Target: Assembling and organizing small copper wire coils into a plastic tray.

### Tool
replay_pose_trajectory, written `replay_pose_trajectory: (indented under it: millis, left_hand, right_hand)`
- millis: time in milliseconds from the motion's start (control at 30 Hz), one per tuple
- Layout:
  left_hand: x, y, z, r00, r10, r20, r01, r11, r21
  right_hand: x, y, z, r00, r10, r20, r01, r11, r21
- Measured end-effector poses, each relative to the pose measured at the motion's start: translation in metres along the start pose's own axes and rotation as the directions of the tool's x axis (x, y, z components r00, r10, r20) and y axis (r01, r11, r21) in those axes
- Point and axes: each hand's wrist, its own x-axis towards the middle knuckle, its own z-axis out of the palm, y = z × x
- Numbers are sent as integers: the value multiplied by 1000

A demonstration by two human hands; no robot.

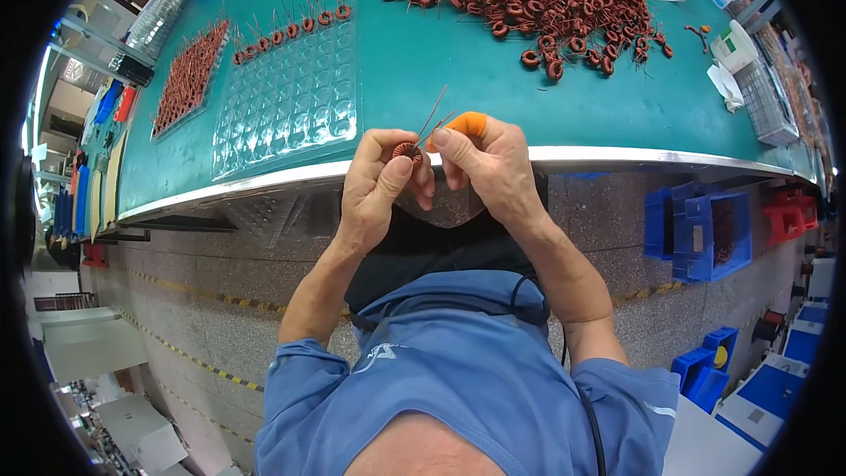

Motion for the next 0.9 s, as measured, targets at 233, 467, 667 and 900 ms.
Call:
replay_pose_trajectory:
  millis: [233,467,667,900]
  left_hand:
    - [3,0,-17,1000,13,4,-13,986,167]
    - [2,1,-28,999,15,-46,3,924,382]
    - [13,12,-75,855,497,-149,-140,498,856]
    - [12,0,-100,819,519,-246,-55,497,866]
  right_hand:
    - [5,-8,15,969,-230,-90,207,955,-212]
    - [32,-28,19,980,-99,170,156,918,-365]
    - [127,-45,55,836,-508,209,516,598,-613]
    - [284,4,74,821,-363,441,566,420,-709]
